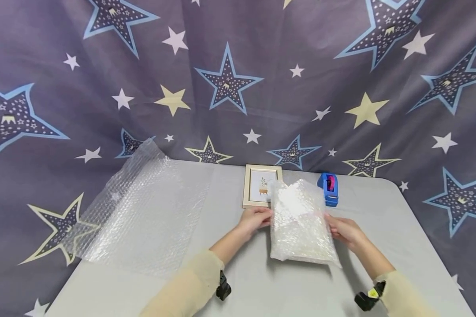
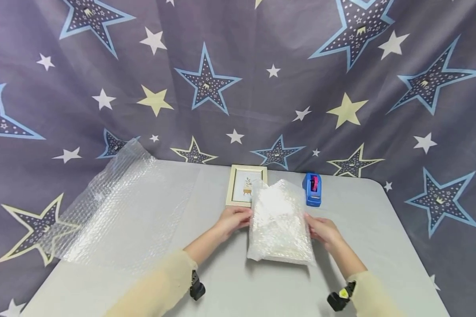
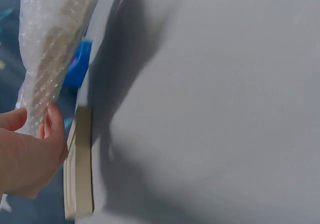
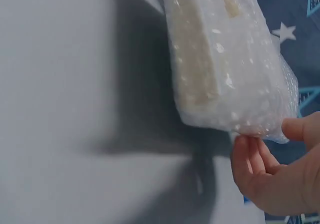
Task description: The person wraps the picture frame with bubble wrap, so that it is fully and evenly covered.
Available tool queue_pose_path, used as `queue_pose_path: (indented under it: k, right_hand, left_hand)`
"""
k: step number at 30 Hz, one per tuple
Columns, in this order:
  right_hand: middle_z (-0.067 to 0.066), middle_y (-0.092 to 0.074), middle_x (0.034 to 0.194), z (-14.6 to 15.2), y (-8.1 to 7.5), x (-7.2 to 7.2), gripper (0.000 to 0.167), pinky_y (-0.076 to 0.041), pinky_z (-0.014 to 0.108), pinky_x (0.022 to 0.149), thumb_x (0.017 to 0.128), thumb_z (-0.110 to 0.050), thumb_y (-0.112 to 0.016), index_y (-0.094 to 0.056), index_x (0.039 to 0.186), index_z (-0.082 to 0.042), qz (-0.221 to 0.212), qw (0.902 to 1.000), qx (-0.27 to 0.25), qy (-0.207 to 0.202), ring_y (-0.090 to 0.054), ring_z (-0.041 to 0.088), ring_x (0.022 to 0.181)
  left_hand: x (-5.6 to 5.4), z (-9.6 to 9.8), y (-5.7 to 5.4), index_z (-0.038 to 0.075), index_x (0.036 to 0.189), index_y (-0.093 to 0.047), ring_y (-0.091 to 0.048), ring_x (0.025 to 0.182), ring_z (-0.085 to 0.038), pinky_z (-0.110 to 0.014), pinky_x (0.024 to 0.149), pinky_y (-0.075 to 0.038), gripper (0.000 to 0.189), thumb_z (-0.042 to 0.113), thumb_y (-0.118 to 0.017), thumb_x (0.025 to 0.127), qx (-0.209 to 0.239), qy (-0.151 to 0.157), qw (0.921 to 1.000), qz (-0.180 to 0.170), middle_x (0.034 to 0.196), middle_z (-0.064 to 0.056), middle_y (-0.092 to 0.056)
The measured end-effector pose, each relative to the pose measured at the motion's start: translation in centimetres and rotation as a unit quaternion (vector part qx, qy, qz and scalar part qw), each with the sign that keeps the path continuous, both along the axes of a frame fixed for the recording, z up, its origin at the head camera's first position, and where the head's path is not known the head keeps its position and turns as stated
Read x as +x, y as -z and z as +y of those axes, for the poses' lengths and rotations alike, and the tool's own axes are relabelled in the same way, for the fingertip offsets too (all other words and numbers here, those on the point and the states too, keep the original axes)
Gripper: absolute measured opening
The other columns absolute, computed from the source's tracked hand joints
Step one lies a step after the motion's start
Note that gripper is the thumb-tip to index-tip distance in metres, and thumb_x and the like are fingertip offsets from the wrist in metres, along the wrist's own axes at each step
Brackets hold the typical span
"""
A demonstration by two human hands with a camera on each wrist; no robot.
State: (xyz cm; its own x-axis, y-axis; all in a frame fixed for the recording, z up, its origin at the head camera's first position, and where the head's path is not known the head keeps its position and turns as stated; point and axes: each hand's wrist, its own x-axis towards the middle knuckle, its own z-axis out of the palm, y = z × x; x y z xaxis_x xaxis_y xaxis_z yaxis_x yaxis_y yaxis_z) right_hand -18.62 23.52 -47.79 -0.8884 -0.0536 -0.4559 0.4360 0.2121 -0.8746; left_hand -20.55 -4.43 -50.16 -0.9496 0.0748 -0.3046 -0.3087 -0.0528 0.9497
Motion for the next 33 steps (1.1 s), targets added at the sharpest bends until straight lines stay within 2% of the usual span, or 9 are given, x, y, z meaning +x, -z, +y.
queue_pose_path:
  k: [6, 11, 17, 26, 33]
  right_hand:
    - [-0.011, -0.059, 0.073, 3.1, 0.8, 1.6, 0.074, -0.057, 0.016, 0.068, 0.1, -0.036, -0.047, -0.027, 0.135, 0.026, -0.024, 0.9987, 0.028, -0.035, -0.059, -0.003, 0.064]
    - [-0.003, -0.06, 0.081, 3.7, 0.9, 2.1, 0.078, -0.058, 0.018, 0.068, 0.099, -0.036, -0.048, -0.022, 0.136, 0.027, -0.029, 0.9954, 0.085, -0.031, -0.059, -0.001, 0.066]
    - [0.012, -0.066, 0.093, 4.2, 0.8, 2.6, 0.076, -0.06, 0.022, 0.068, 0.098, -0.037, -0.049, -0.027, 0.134, 0.026, -0.02, 0.9892, 0.144, -0.017, -0.061, 0.001, 0.071]
    - [0.006, -0.064, 0.083, 4.4, 1.1, 2.8, 0.072, -0.061, 0.026, 0.069, 0.096, -0.039, -0.052, -0.038, 0.128, 0.025, -0.012, 0.9825, 0.185, -0.012, -0.062, 0.004, 0.07]
    - [0.008, -0.064, 0.085, 4.4, 1.2, 2.9, 0.067, -0.06, 0.026, 0.067, 0.096, -0.04, -0.052, -0.044, 0.125, 0.019, -0.002, 0.9801, 0.199, -0.007, -0.062, 0.005, 0.069]
  left_hand:
    - [1.3, 2.7, 0.5, -0.004, 0.098, -0.068, -0.063, 0.065, -0.007, -0.023, 0.067, -0.061, 0.018, 0.008, -0.069, 0.085, -0.044, 0.02, 0.9988, -0.003, 0.086, -0.008, -0.07]
    - [2.1, 3.9, 0.9, -0.003, 0.096, -0.069, -0.061, 0.062, -0.004, -0.02, 0.062, -0.059, 0.014, 0.008, -0.066, 0.087, -0.092, 0.041, 0.9948, 0.013, 0.082, -0.007, -0.071]
    - [2.8, 4.8, 0.8, -0.004, 0.096, -0.069, -0.065, 0.06, -0.006, -0.02, 0.062, -0.059, 0.014, 0.006, -0.066, 0.087, -0.131, 0.071, 0.9882, 0.035, 0.08, -0.011, -0.073]
    - [3.2, 5.4, 1.6, 0.0, 0.09, -0.071, -0.063, 0.057, -0.003, -0.016, 0.058, -0.057, 0.011, 0.01, -0.067, 0.087, -0.195, 0.064, 0.9782, 0.03, 0.072, -0.002, -0.067]
    - [3.1, 5.7, 1.8, 0.0, 0.088, -0.071, -0.062, 0.056, -0.004, -0.016, 0.056, -0.056, 0.009, 0.008, -0.067, 0.086, -0.192, 0.053, 0.9795, 0.032, 0.07, -0.002, -0.067]
